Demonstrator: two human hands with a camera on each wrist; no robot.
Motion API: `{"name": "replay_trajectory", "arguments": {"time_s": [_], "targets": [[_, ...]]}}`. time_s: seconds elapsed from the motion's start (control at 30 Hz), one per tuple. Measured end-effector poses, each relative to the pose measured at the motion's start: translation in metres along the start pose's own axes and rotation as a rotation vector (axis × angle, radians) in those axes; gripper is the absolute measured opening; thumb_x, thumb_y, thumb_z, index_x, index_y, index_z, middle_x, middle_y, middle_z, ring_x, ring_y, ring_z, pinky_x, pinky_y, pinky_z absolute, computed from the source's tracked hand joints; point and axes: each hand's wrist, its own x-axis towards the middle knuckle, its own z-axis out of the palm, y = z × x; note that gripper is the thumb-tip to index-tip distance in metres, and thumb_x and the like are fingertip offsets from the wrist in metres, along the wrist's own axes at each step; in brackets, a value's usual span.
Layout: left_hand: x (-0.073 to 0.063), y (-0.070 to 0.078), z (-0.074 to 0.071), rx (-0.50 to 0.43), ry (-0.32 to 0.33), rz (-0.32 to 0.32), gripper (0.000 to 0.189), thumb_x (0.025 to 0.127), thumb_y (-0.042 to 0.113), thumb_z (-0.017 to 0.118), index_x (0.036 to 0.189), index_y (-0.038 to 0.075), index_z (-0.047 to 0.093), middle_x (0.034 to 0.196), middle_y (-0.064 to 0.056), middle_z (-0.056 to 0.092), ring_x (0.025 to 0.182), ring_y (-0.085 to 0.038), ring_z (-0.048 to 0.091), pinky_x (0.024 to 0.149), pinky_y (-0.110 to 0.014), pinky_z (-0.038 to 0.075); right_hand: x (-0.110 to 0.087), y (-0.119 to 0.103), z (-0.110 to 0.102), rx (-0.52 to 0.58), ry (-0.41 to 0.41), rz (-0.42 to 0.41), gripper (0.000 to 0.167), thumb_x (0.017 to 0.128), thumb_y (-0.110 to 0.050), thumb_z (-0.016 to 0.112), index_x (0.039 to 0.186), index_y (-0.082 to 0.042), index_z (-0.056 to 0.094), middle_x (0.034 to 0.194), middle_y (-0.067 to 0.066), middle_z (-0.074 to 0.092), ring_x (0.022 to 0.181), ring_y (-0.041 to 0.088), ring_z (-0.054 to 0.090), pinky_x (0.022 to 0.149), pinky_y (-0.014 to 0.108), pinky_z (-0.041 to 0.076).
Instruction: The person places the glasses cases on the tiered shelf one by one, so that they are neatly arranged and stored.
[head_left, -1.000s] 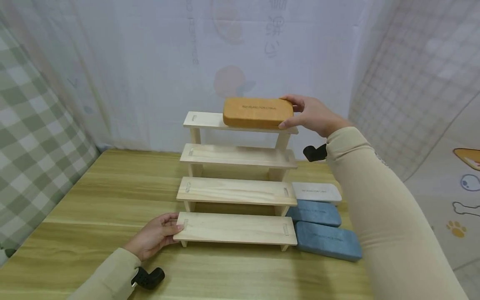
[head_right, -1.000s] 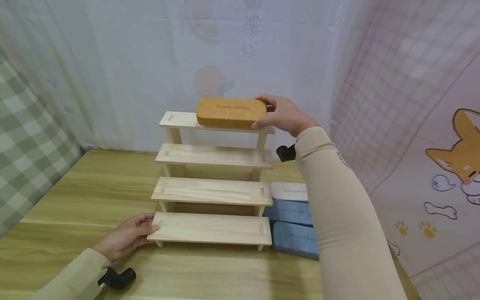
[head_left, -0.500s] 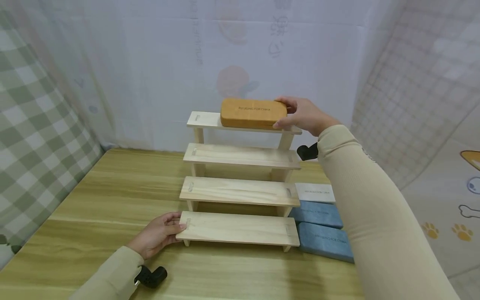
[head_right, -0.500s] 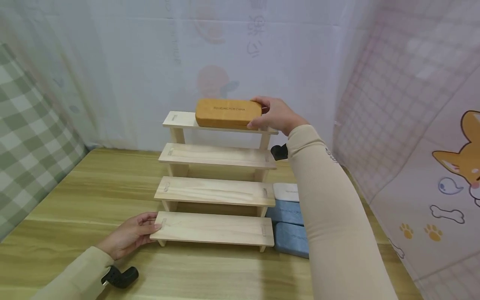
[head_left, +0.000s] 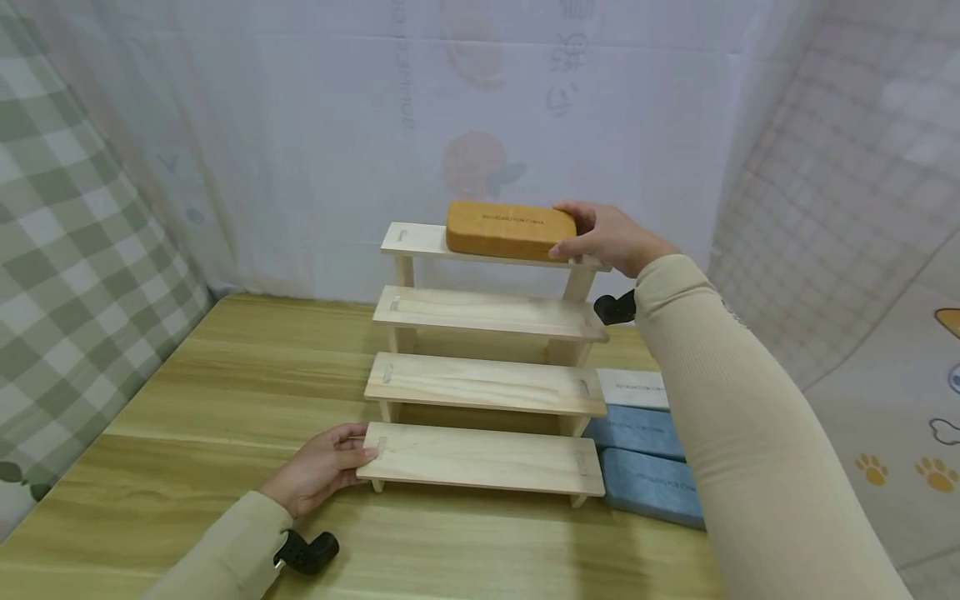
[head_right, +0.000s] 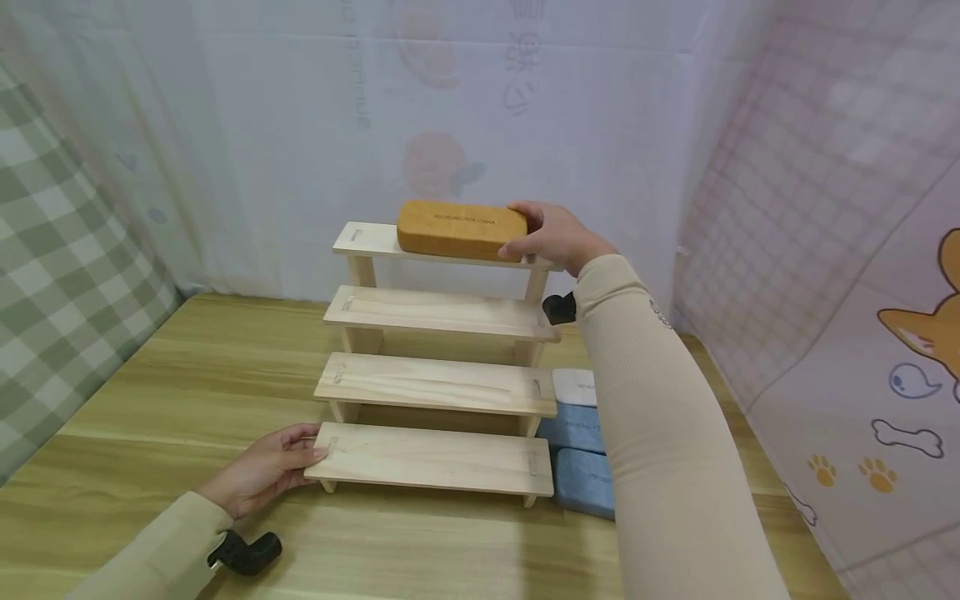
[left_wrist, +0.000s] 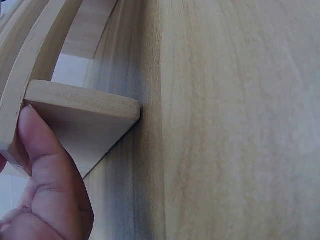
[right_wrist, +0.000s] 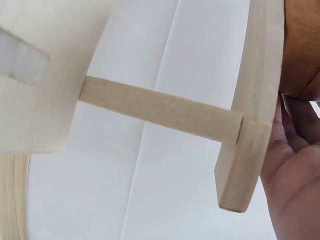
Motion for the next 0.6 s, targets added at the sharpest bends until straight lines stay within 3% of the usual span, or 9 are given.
{"name": "replay_trajectory", "arguments": {"time_s": [0.37,0.6], "targets": [[-0.0002,-0.002,0.0014,-0.006,-0.011,-0.002,0.062,0.097,0.003,0.053,0.143,-0.018,0.017,0.11,-0.012,0.055,0.09,-0.015,0.06,0.076,-0.03,0.052,0.0036,0.0006,-0.0005,-0.031,0.005,0.042,0.081,0.088,-0.008,0.066,0.155,-0.012,0.02,0.151,0.011,0.034,0.123,0.021,0.039,0.086,0.023,0.04],[0.0,-0.0019,0.0018,-0.01,-0.023,0.007,0.063,0.097,0.004,0.054,0.143,-0.018,0.017,0.111,-0.012,0.056,0.091,-0.015,0.061,0.078,-0.03,0.053,0.0047,-0.0029,-0.0013,-0.052,-0.013,0.05,0.083,0.088,-0.007,0.063,0.156,-0.012,0.016,0.154,0.013,0.028,0.132,0.025,0.033,0.108,0.037,0.031]]}}
